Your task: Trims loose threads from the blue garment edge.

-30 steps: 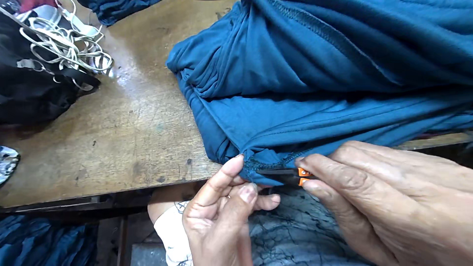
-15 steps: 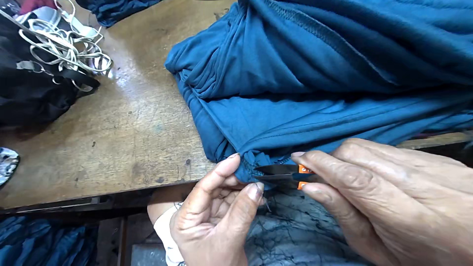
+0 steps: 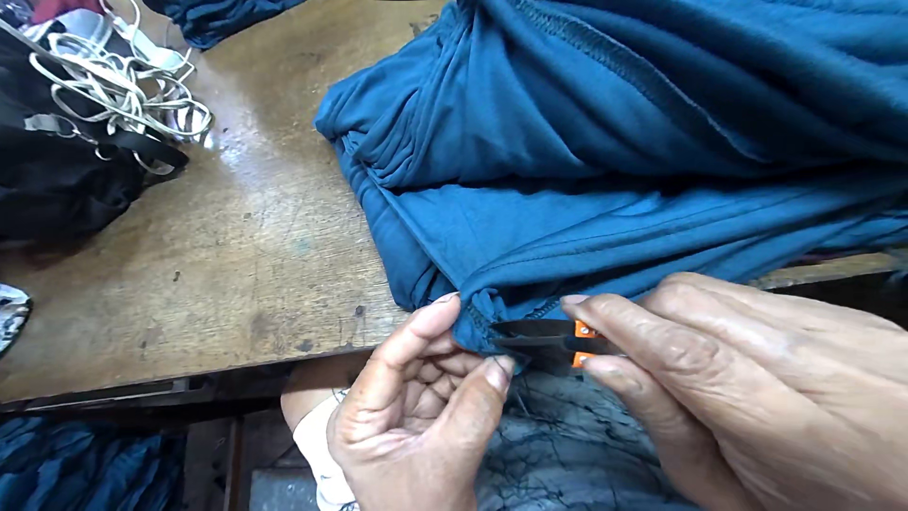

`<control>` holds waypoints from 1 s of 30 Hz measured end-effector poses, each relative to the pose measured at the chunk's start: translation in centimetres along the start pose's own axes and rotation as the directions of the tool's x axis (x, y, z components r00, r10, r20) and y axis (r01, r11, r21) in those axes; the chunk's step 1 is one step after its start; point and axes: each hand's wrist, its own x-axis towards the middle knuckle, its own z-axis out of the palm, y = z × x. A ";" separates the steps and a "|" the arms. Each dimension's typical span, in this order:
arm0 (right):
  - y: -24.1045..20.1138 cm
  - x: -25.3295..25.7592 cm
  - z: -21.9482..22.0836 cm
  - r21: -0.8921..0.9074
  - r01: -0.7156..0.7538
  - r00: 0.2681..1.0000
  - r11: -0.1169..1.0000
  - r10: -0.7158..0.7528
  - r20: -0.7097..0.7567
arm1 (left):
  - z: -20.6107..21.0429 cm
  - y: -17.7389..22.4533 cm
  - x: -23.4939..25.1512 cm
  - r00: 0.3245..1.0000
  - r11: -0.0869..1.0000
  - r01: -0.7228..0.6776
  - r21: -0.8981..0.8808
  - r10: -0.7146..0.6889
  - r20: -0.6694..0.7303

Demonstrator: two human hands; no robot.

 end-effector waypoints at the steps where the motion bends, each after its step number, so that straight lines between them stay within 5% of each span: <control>1: 0.0 0.1 0.0 0.000 0.003 1.000 1.000 -0.003 0.002 | 0.0 0.0 0.0 1.000 1.000 -0.001 -0.002 0.001 0.002; 26: -0.5 0.5 0.4 -0.054 -0.005 1.000 0.999 0.006 0.007 | 0.3 0.1 0.0 1.000 0.999 0.031 0.040 -0.031 0.001; 30: 0.5 0.7 0.0 0.218 -0.042 0.999 0.975 0.038 0.022 | 0.1 0.0 -0.1 1.000 1.000 0.005 0.026 -0.006 0.016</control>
